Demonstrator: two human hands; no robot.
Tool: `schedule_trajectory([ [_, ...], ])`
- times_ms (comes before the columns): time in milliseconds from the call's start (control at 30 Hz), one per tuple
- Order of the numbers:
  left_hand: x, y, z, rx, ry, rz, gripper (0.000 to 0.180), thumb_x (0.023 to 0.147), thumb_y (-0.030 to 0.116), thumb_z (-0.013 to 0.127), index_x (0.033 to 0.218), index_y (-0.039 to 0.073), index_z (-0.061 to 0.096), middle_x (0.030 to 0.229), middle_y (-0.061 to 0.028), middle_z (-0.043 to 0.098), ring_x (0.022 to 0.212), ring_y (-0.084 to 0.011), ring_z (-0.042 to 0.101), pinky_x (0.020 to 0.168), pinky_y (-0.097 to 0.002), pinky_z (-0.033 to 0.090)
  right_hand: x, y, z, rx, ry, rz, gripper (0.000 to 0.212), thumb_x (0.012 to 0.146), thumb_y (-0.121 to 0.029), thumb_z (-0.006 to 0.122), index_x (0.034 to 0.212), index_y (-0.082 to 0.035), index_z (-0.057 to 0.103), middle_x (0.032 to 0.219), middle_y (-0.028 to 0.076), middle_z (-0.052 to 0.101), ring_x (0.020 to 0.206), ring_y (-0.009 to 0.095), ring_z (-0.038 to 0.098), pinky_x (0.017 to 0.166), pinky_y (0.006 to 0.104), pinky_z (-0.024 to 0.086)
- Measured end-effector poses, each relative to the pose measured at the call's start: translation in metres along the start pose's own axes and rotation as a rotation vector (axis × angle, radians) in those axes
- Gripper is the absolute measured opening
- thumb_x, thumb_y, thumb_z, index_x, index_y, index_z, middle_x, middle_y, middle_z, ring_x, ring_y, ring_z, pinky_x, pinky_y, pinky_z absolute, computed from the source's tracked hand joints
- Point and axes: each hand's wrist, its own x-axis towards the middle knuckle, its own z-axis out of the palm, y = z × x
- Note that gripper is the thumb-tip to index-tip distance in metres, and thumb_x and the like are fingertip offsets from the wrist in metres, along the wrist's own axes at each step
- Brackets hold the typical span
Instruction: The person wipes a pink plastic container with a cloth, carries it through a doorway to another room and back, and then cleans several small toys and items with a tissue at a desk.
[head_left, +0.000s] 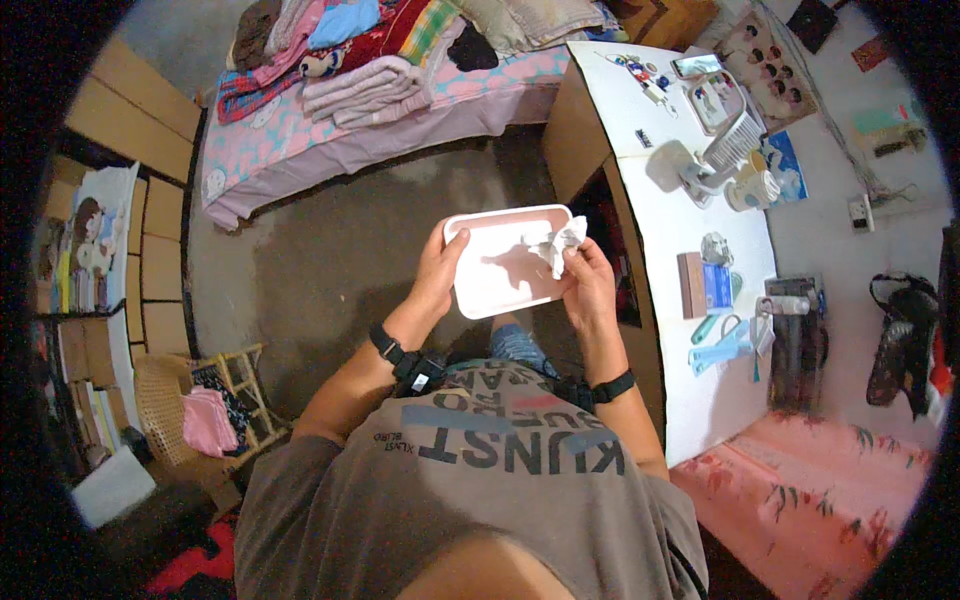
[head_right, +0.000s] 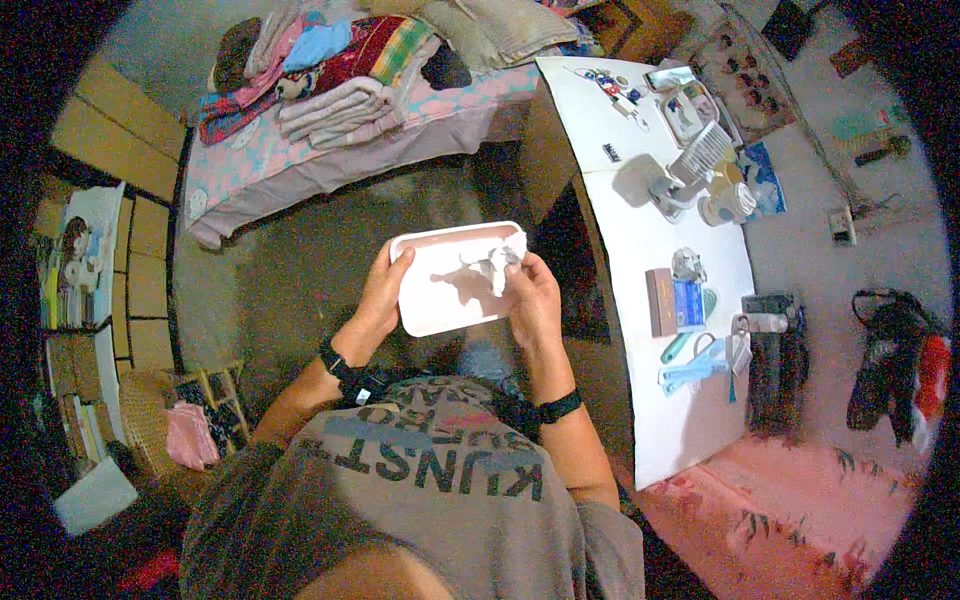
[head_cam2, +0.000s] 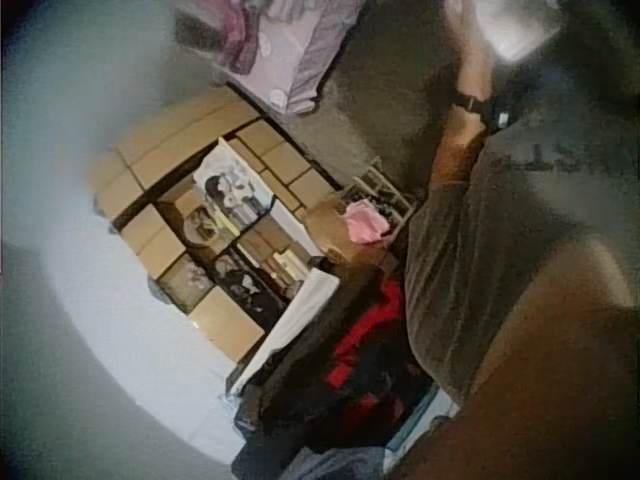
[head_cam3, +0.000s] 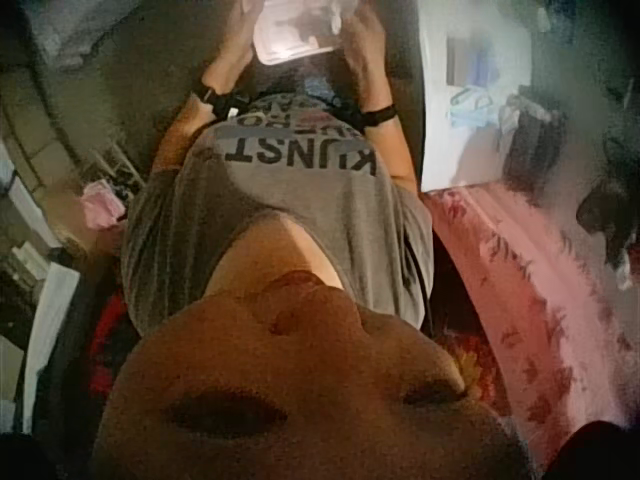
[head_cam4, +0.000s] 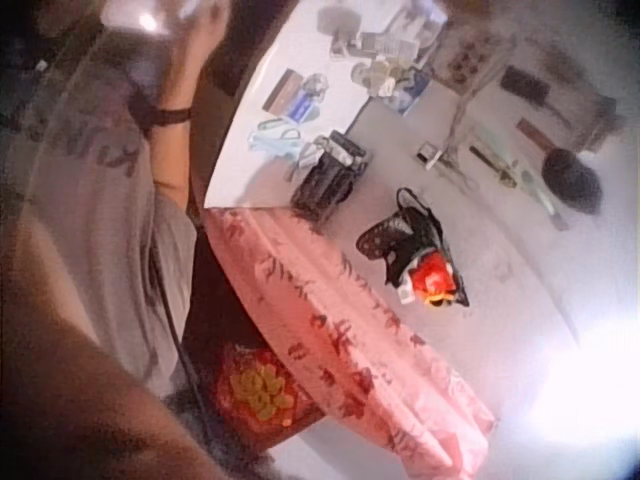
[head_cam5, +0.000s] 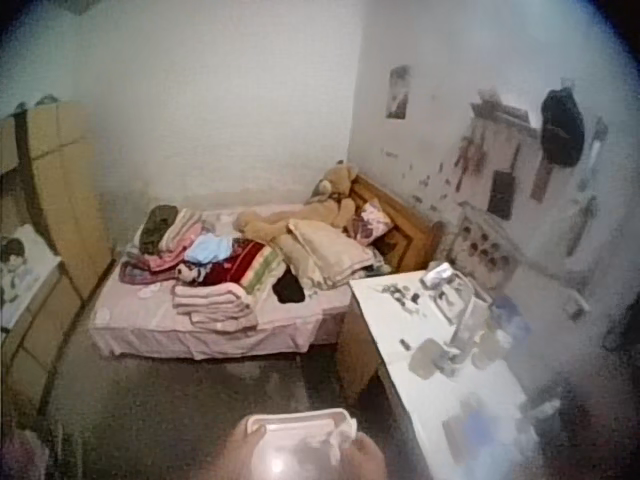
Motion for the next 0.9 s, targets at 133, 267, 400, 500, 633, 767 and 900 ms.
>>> schedule_trajectory([
  [133, 0.075, 0.004, 0.026, 0.016, 0.024, -0.076, 0.028, 0.099, 0.019, 0.053, 0.122, 0.003, 0.051, 0.113, -0.0075, 0.061, 0.101, -0.0161, 0.059, 0.086, -0.0303, 0.05, 0.076, -0.014, -0.012, 0.104, 0.002, 0.033, 0.026, 0.092, -0.008, 0.058, 0.117, -0.001, 0.053, 0.102, 0.009, 0.062, 0.087, 0.017, 0.063, 0.075, 0.0312, 0.055],
  [267, 0.153, 0.011, 0.058, -0.001, -0.07, -0.057, 0.031, 0.1, 0.019, 0.051, 0.125, 0.0, 0.047, 0.112, -0.0107, 0.06, 0.101, -0.0182, 0.06, 0.086, -0.0317, 0.051, 0.145, -0.038, -0.034, 0.109, 0.017, 0.034, 0.024, 0.093, -0.008, 0.056, 0.116, -0.001, 0.052, 0.102, 0.009, 0.062, 0.088, 0.017, 0.063, 0.072, 0.032, 0.057],
  [400, 0.227, 0.016, 0.099, 0.014, -0.113, -0.059, 0.033, 0.1, 0.02, 0.05, 0.124, -0.001, 0.046, 0.113, -0.0125, 0.059, 0.101, -0.0195, 0.06, 0.086, -0.0337, 0.051, 0.203, -0.064, -0.061, 0.1, 0.139, 0.058, 0.022, 0.093, -0.007, 0.057, 0.114, -0.002, 0.052, 0.102, 0.009, 0.062, 0.087, 0.017, 0.063, 0.07, 0.0307, 0.056],
  [500, 0.282, 0.017, 0.124, 0.046, -0.133, -0.101, 0.032, 0.1, 0.02, 0.05, 0.124, -0.001, 0.046, 0.113, -0.0125, 0.06, 0.102, -0.0194, 0.06, 0.087, -0.0338, 0.05, 0.233, -0.082, -0.069, 0.217, 0.216, 0.019, 0.02, 0.094, -0.008, 0.059, 0.112, -0.001, 0.056, 0.101, 0.009, 0.063, 0.086, 0.017, 0.062, 0.069, 0.0296, 0.054],
  [633, 0.346, 0.008, 0.153, 0.063, -0.196, -0.124, 0.031, 0.1, 0.021, 0.051, 0.123, 0.0, 0.048, 0.112, -0.0111, 0.06, 0.1, -0.0178, 0.061, 0.087, -0.0324, 0.05, 0.261, -0.094, -0.081, 0.283, 0.298, -0.001, 0.019, 0.094, -0.007, 0.059, 0.112, -0.002, 0.057, 0.1, 0.008, 0.064, 0.085, 0.016, 0.061, 0.068, 0.0289, 0.052],
  [767, 0.408, -0.008, 0.177, 0.089, -0.278, -0.155, 0.029, 0.1, 0.022, 0.052, 0.122, 0.001, 0.05, 0.111, -0.0079, 0.06, 0.1, -0.0151, 0.059, 0.088, -0.0313, 0.048, 0.277, -0.1, -0.089, 0.267, 0.392, -0.036, 0.023, 0.093, -0.009, 0.061, 0.115, -0.003, 0.058, 0.101, 0.004, 0.064, 0.089, 0.014, 0.061, 0.071, 0.0302, 0.052],
  [900, 0.468, -0.022, 0.209, 0.131, -0.403, -0.208, 0.031, 0.1, 0.025, 0.054, 0.122, 0.003, 0.051, 0.109, -0.006, 0.06, 0.1, -0.0139, 0.056, 0.089, -0.0313, 0.047, 0.291, -0.105, -0.094, 0.223, 0.529, -0.111, 0.022, 0.092, -0.012, 0.063, 0.112, -0.006, 0.059, 0.101, 0.004, 0.064, 0.087, 0.014, 0.061, 0.071, 0.0313, 0.054],
])
